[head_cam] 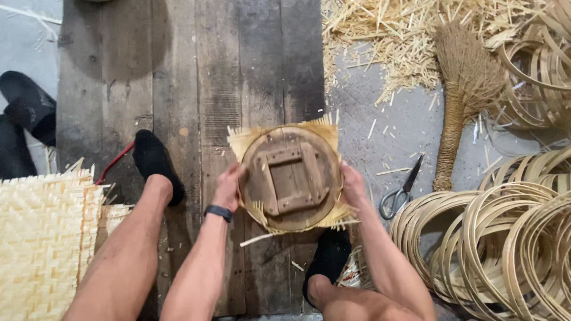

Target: The person places a square woven bamboo mat onto a circular wooden base, secures it with a bamboo ring, and trims the excess bamboo strips using scissors.

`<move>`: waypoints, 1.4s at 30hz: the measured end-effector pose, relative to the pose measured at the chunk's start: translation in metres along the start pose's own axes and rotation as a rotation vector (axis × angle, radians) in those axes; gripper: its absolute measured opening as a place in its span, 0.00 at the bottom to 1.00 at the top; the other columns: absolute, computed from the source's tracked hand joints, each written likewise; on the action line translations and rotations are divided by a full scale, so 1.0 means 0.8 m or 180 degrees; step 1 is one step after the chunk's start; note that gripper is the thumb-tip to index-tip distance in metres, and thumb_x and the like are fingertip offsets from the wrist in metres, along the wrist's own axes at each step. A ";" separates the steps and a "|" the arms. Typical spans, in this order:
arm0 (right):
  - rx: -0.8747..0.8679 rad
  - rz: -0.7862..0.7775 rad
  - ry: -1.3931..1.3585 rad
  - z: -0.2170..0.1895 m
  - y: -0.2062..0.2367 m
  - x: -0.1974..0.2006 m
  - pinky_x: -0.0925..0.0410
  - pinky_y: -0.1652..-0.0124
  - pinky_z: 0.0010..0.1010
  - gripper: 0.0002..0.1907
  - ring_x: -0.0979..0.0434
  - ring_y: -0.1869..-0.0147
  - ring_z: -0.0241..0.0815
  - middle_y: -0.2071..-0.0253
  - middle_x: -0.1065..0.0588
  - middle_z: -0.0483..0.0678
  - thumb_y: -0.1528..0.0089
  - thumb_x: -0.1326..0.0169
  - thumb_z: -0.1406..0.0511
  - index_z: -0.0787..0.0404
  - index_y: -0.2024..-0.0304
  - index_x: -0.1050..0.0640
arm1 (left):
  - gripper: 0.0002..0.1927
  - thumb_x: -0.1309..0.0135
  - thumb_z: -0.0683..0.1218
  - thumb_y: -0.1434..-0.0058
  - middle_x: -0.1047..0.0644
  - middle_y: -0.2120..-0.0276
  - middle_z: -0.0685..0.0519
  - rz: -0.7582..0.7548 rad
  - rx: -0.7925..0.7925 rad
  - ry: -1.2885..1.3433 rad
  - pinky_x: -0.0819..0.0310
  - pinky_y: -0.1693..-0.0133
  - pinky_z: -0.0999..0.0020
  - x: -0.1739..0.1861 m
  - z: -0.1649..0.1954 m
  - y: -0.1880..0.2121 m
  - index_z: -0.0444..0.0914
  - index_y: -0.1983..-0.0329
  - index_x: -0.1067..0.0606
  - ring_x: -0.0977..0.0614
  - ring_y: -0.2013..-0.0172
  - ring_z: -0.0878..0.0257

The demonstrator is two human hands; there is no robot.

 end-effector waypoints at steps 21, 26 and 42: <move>-0.0062 0.1678 0.4858 -0.008 0.059 0.182 0.37 0.38 0.54 0.38 0.30 0.39 0.72 0.45 0.32 0.75 0.43 0.42 0.57 0.80 0.42 0.36 | 0.30 0.22 0.56 0.63 0.17 0.60 0.47 -0.1435 -0.0794 -0.4680 0.24 0.52 0.55 -0.219 0.094 -0.066 0.39 0.58 0.17 0.17 0.55 0.53; -0.0485 0.1708 0.4420 -0.007 0.046 0.176 0.35 0.39 0.54 0.37 0.30 0.39 0.73 0.42 0.33 0.75 0.43 0.42 0.58 0.79 0.41 0.37 | 0.25 0.22 0.56 0.62 0.16 0.67 0.45 -0.1263 -0.0820 -0.4686 0.22 0.58 0.57 -0.198 0.093 -0.071 0.40 0.64 0.15 0.15 0.62 0.55; -0.0168 0.1629 0.4372 -0.016 0.021 0.183 0.44 0.34 0.51 0.41 0.39 0.34 0.68 0.39 0.35 0.70 0.45 0.41 0.59 0.76 0.37 0.39 | 0.60 0.37 0.64 0.52 0.54 0.26 0.32 0.0475 -0.2608 -0.3929 0.66 0.32 0.35 -0.213 -0.004 0.119 0.25 0.28 0.50 0.55 0.27 0.38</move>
Point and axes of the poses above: each hand's wrist, its own y-axis away from the middle knuckle, its own x-axis out of the back of the hand, z = x × y, the point moved 8 cm from there along -y, towards the middle knuckle
